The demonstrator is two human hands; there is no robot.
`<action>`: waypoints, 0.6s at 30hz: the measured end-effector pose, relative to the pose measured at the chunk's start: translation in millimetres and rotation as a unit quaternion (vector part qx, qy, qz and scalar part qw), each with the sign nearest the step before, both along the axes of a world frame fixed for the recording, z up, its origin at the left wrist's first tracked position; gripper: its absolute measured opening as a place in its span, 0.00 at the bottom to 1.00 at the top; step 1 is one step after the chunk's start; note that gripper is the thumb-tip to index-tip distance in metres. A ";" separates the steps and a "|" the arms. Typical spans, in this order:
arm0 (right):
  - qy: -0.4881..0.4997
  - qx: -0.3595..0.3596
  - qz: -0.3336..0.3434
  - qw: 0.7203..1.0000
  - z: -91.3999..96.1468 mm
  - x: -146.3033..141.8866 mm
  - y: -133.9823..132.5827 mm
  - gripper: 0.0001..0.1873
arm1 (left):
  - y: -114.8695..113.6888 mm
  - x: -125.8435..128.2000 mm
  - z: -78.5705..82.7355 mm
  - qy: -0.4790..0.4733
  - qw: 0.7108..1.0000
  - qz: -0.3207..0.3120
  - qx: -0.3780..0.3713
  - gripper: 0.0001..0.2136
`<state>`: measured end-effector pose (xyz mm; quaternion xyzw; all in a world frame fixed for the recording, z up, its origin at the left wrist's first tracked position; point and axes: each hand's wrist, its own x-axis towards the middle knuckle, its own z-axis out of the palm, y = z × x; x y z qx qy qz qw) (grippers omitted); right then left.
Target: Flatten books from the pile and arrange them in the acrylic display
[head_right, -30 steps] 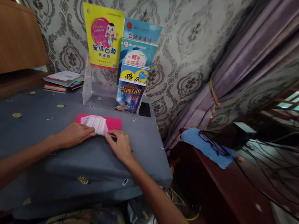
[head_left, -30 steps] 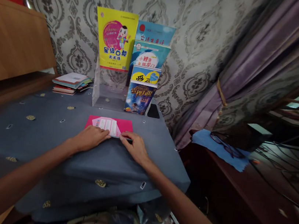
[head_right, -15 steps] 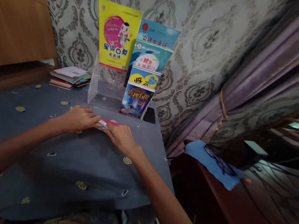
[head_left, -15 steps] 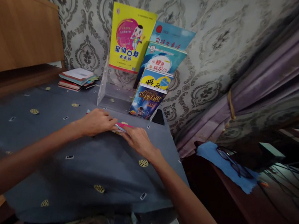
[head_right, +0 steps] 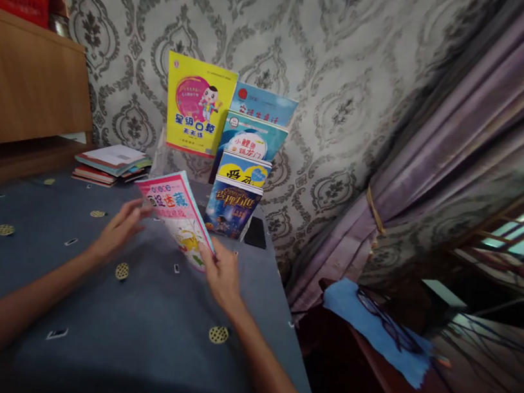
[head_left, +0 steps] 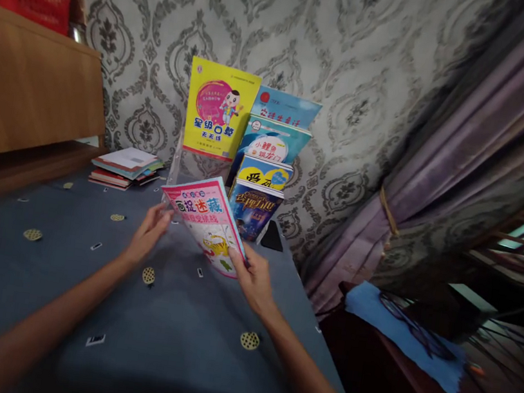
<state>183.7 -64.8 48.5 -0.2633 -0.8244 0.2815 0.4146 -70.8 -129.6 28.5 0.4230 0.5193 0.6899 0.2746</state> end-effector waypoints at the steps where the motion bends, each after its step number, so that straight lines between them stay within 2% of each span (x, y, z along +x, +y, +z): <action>1: 0.036 -0.030 0.011 0.999 -4.1 -3.7 0.1 0.24 | 1.9 4.6 -3.5 -0.028 0.998 -0.056 -0.023 0.33; 3: 0.095 -0.078 0.028 0.992 -11.7 -10.2 -0.1 0.25 | 4.4 10.5 -5.6 -0.052 0.989 -0.136 -0.040 0.32; 4: 0.115 -0.096 0.033 0.988 -14.8 -12.6 -0.3 0.25 | 5.6 11.7 -4.8 -0.049 0.986 -0.154 -0.037 0.31; 11: 0.161 -0.172 0.058 0.970 -18.0 -14.7 -3.9 0.27 | 10.9 7.3 12.9 0.038 0.990 -0.132 0.033 0.23; 14: 0.185 -0.210 0.054 0.959 -17.8 -13.0 -7.6 0.27 | 3.7 8.0 22.2 0.029 0.986 -0.165 -0.004 0.26; 18: 0.191 -0.249 0.043 0.948 -31.3 -4.1 -9.2 0.25 | -13.1 6.9 23.2 -0.010 0.962 -0.244 -0.121 0.34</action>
